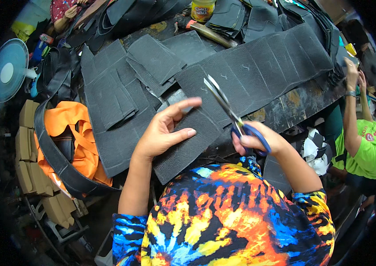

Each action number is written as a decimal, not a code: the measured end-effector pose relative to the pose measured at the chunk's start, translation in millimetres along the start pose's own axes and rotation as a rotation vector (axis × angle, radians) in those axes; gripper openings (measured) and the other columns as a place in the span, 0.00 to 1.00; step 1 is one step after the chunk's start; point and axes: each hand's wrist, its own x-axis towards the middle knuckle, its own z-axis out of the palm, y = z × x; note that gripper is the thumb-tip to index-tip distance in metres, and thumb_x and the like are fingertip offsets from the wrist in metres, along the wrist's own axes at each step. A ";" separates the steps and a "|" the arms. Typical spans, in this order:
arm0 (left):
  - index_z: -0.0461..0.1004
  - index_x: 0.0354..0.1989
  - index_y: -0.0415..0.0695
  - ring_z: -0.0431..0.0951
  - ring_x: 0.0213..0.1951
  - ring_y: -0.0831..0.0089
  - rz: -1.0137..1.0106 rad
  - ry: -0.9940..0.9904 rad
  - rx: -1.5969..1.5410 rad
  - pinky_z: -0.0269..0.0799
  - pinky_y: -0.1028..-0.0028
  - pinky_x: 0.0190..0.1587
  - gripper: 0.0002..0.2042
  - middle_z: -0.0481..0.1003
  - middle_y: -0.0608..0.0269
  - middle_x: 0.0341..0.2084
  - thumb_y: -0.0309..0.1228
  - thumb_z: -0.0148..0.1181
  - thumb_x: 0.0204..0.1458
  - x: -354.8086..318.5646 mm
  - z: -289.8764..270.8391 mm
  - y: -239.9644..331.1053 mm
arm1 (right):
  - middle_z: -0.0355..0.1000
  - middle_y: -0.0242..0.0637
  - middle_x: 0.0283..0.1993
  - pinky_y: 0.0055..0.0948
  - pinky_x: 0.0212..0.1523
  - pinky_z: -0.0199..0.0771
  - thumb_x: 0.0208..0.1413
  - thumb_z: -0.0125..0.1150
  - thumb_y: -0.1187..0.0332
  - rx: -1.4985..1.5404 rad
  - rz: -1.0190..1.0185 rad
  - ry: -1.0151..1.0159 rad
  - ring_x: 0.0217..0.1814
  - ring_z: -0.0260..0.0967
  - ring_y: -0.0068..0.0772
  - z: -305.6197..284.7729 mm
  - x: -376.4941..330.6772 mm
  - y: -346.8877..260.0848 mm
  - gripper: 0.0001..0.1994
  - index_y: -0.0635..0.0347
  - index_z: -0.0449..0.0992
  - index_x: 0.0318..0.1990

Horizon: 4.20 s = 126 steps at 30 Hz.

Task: The person uses scissors to cut a large sheet of black material into smaller rectangular pieces. They repeatedly position the material, cut along marked lines, and set the cut pieces aside on the table.

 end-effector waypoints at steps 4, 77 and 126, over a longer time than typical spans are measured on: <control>0.80 0.47 0.36 0.77 0.49 0.72 -0.168 -0.068 0.029 0.69 0.73 0.56 0.16 0.81 0.58 0.44 0.22 0.68 0.48 -10.7 -14.3 -1.5 | 0.72 0.30 0.35 0.20 0.41 0.72 0.51 0.69 0.43 -0.065 0.093 -0.143 0.39 0.71 0.19 -3.9 -16.0 23.0 0.27 0.61 0.72 0.40; 0.68 0.58 0.35 0.67 0.60 0.69 0.050 0.338 0.124 0.57 0.70 0.66 0.28 0.71 0.58 0.54 0.21 0.68 0.45 18.6 75.3 -61.7 | 0.69 0.25 0.27 0.18 0.31 0.69 0.58 0.68 0.59 0.027 0.117 0.205 0.29 0.68 0.16 3.5 -33.7 37.8 0.14 0.57 0.71 0.32; 0.73 0.57 0.36 0.73 0.56 0.71 0.142 0.412 0.151 0.65 0.71 0.62 0.23 0.75 0.59 0.52 0.20 0.66 0.50 11.7 44.8 -28.3 | 0.70 0.22 0.27 0.18 0.31 0.67 0.58 0.68 0.59 -0.056 0.051 0.217 0.29 0.66 0.13 9.3 24.5 -5.0 0.13 0.58 0.74 0.32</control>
